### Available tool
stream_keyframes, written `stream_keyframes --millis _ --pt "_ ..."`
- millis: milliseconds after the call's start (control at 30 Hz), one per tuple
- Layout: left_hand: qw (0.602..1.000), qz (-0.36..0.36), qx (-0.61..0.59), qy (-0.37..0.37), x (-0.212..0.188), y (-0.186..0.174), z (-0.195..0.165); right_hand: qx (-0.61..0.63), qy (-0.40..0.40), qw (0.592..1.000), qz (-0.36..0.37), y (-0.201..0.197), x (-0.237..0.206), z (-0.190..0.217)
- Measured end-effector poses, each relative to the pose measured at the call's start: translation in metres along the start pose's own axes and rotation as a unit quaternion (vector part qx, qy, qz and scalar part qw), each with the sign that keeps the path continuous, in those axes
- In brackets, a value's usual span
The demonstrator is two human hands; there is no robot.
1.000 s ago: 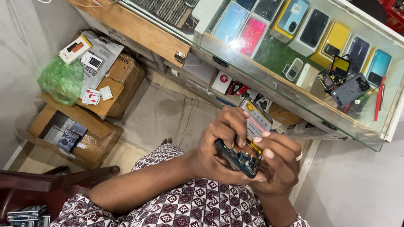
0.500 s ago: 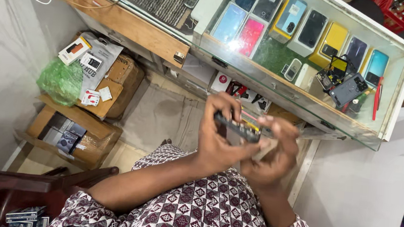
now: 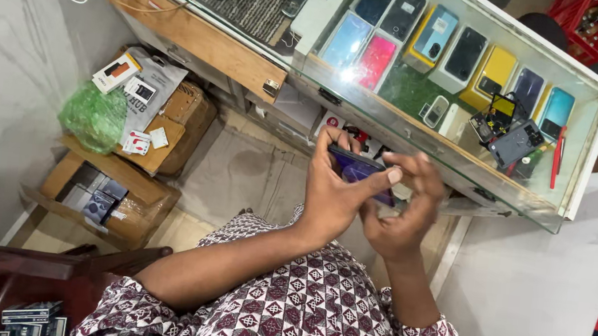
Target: The person opens a small product box, opens a laptop on the glass counter, plugs a charger into a wall socket, and handles a SIM card packet. They then pick up a smartphone, peel a strip from its back, open it, and work on removing its battery.
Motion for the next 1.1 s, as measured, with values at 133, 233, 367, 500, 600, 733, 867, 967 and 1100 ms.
stream_keyframes --millis 133,233,367,500,600,733,867,967,1100 --pt "0.999 -0.01 -0.024 -0.036 0.002 -0.004 0.006 -0.033 0.062 0.997 0.014 0.003 -0.003 -0.014" --pt "0.998 -0.011 -0.035 -0.042 0.004 -0.007 0.005 0.043 0.076 0.995 -0.039 -0.005 -0.004 -0.018" --pt "0.994 -0.018 -0.075 -0.078 0.006 -0.01 0.009 0.079 0.1 0.99 0.056 0.001 -0.001 -0.016" --pt "0.99 0.016 -0.075 -0.115 0.01 -0.01 0.015 0.278 0.189 0.932 0.139 0.008 0.008 -0.021" --pt "0.987 0.053 -0.08 -0.128 0.012 -0.006 0.019 0.341 0.213 0.901 0.162 0.01 0.014 -0.028" --pt "0.981 0.076 -0.077 -0.159 0.014 -0.002 0.023 0.324 0.194 0.911 0.166 0.007 0.017 -0.037" --pt "0.979 0.076 -0.083 -0.17 0.013 0.002 0.023 0.28 0.187 0.93 0.148 0.005 0.013 -0.042" --pt "0.976 0.062 -0.082 -0.189 0.012 0.001 0.027 0.25 0.175 0.943 0.133 0.007 0.011 -0.043" --pt "0.98 0.057 -0.085 -0.173 0.016 -0.001 0.027 0.282 0.204 0.929 0.126 0.01 0.008 -0.049"
Point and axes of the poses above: each hand's wrist, its own x-axis towards the middle knuckle, its own y-axis out of the palm, z = x × y, the point moved 7 cm from there along x, towards the middle knuckle
